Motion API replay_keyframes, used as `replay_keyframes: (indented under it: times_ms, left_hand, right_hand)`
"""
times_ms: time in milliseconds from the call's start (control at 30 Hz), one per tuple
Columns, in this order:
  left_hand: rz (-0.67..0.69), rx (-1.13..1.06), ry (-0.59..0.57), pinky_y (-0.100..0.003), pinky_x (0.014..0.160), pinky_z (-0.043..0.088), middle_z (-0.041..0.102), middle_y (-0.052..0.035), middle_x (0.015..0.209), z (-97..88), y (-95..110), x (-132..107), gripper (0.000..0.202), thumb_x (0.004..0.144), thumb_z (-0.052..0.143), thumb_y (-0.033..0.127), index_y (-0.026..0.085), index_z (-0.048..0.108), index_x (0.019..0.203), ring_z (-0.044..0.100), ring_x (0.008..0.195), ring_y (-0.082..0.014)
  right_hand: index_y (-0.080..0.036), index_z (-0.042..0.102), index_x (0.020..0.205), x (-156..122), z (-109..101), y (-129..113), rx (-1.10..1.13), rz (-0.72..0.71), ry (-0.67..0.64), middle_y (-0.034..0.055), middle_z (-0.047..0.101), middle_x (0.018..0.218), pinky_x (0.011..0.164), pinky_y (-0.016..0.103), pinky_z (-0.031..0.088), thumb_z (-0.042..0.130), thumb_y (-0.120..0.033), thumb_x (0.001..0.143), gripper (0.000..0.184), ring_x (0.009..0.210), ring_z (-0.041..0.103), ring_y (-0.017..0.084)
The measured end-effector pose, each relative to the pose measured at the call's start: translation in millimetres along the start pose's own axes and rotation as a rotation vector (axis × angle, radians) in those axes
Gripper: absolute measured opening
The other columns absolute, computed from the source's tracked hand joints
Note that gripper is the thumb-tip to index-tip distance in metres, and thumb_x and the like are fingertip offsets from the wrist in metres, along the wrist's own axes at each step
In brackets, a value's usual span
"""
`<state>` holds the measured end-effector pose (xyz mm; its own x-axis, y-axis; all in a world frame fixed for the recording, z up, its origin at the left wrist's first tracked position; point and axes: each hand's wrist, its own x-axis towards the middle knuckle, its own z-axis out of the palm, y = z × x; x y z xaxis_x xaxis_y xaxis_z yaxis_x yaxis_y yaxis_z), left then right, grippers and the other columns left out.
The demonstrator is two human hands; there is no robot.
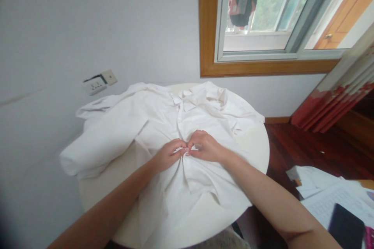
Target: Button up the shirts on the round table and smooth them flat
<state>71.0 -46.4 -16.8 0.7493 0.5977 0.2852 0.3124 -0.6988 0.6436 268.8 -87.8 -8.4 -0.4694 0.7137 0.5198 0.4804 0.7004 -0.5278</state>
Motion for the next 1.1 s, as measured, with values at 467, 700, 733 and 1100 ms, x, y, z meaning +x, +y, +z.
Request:
replay_keyframes:
  times_ms: [467, 700, 733, 1100]
  left_hand:
    - [-0.082, -0.039, 0.022, -0.022, 0.069, 0.043, 0.064, 0.0003, 0.074, -5.8, 3.7, -0.3, 0.03, 0.091, 0.042, 0.037, 0.018, 0.061, 0.078, 0.058, 0.071, -0.0134]
    - [-0.085, -0.144, -0.047, -0.023, 0.071, 0.045, 0.065, -0.0007, 0.077, -9.5, 0.4, 1.1, 0.036, 0.092, 0.039, 0.04, 0.016, 0.063, 0.08, 0.058, 0.074, -0.0138]
    - [-0.083, -0.156, -0.052, -0.023, 0.072, 0.046, 0.066, -0.0009, 0.079, -9.6, 0.0, 0.9, 0.034, 0.092, 0.04, 0.039, 0.016, 0.063, 0.081, 0.058, 0.075, -0.014]
    - [0.021, 0.028, -0.037, -0.025, 0.083, 0.043, 0.069, -0.0023, 0.094, -10.0, 3.7, -3.7, 0.023, 0.093, 0.043, 0.031, 0.02, 0.063, 0.095, 0.061, 0.089, -0.0154]
  right_hand:
    - [-0.022, 0.066, 0.084, 0.9, -2.0, -4.6, -0.013, 0.018, 0.074, 0.0033, 0.068, 0.078, 0.079, 0.034, 0.041, 0.063, -0.033, 0.084, 0.011, 0.08, 0.058, 0.017]
    - [-0.022, 0.065, 0.083, 0.9, -4.0, -9.0, -0.044, -0.005, 0.047, 0.0027, 0.067, 0.078, 0.08, 0.034, 0.04, 0.059, -0.03, 0.087, 0.01, 0.082, 0.057, 0.017]
    - [-0.022, 0.065, 0.083, 0.9, -4.9, -8.9, -0.056, -0.01, 0.038, 0.0027, 0.067, 0.077, 0.08, 0.034, 0.039, 0.057, -0.029, 0.087, 0.011, 0.082, 0.057, 0.017]
    - [-0.021, 0.061, 0.085, -0.8, -8.1, -3.6, -0.137, -0.007, -0.043, 0.0042, 0.064, 0.081, 0.079, 0.035, 0.039, 0.053, -0.025, 0.087, 0.009, 0.085, 0.054, 0.019]
